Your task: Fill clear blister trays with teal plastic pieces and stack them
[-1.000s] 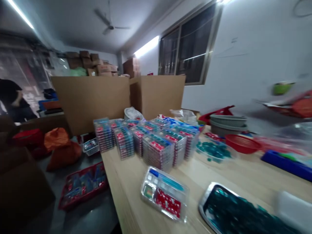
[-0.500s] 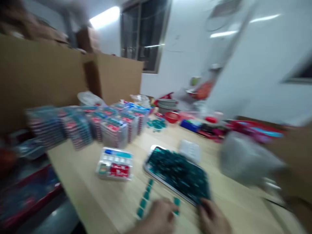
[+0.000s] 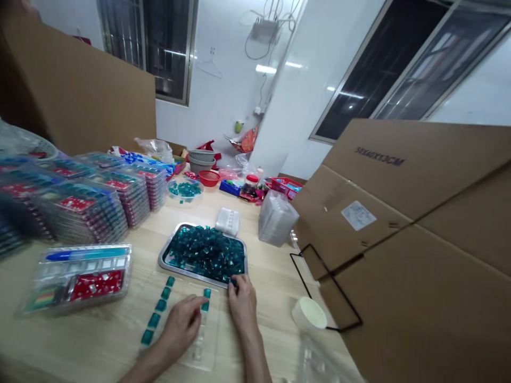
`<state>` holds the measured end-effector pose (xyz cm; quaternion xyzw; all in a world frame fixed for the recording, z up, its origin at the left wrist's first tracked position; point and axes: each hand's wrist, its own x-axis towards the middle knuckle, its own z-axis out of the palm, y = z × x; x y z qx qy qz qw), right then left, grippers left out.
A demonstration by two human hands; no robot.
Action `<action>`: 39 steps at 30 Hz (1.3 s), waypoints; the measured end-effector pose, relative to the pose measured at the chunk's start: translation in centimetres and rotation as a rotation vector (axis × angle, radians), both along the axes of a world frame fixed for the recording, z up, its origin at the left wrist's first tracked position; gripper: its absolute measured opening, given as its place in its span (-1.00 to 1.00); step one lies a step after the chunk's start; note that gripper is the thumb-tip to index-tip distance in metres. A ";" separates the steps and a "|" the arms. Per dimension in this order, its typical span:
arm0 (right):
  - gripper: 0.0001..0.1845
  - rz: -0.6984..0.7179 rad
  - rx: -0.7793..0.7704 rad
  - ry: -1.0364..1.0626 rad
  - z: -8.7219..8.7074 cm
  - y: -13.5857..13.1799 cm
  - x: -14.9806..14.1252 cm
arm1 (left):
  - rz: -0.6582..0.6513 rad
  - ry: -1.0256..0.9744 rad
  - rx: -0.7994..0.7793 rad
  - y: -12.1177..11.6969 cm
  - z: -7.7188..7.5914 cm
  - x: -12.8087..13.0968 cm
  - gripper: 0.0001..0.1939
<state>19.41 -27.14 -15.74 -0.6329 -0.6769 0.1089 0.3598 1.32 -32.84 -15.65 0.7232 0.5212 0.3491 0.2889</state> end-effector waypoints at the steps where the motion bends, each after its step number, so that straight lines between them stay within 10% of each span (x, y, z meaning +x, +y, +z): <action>1: -0.80 -0.002 -0.010 -0.005 0.1 0.0 0.0 | 0.007 -0.009 0.011 0.1 -0.1 0.0 -0.54; 10: -0.83 -0.004 -0.043 0.238 0.5 -0.9 -0.1 | 0.042 0.001 0.186 0.3 -1.9 0.1 -0.62; 20: -0.65 0.227 -0.517 1.195 2.5 -2.5 -1.6 | 0.042 -0.056 0.057 0.3 -1.0 0.0 -0.62; 27: -0.65 0.373 -0.618 1.136 2.4 -3.0 -2.6 | 0.076 -0.169 -0.101 0.4 1.5 -0.2 -0.84; 39: -0.73 0.411 -0.525 1.013 2.6 -3.1 -3.0 | 0.074 -0.279 -0.129 0.6 1.1 -0.3 -0.85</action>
